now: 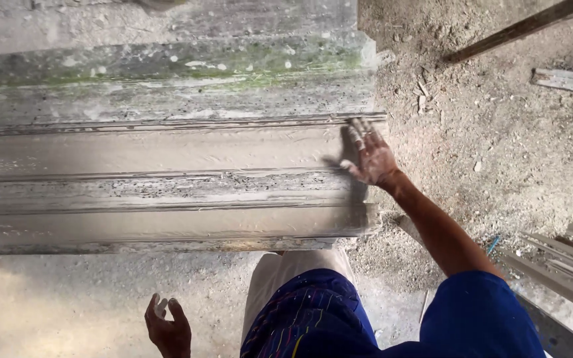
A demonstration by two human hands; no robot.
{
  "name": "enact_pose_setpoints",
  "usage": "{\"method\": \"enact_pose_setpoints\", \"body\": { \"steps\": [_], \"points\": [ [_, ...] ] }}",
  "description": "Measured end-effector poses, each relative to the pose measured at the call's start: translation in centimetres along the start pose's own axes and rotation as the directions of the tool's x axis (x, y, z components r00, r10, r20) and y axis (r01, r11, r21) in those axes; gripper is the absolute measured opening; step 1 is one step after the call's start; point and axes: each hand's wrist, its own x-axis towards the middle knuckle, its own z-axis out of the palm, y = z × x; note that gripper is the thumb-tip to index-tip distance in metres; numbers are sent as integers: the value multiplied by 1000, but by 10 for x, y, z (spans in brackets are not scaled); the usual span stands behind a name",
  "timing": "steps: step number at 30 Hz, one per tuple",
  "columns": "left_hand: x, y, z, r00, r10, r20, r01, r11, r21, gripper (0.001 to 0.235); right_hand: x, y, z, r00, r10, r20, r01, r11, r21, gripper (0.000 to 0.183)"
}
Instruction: Applying plaster and fiberglass mesh to a mold to create a reinforced architectural element
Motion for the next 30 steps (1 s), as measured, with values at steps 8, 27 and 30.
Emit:
{"method": "enact_pose_setpoints", "body": {
  "steps": [8,27,30],
  "points": [
    [-13,-67,-5,977,-205,-54,200,977,-77,49,110,-140,43,976,-198,-89,196,980,-37,100],
    [179,-494,-142,726,-681,-94,653,725,-219,52,516,-672,175,946,-268,183,281,959,-48,107],
    [225,-559,-143,724,-660,-201,629,751,-199,56,577,-752,199,931,-263,252,284,958,-50,108]
  ]
}}
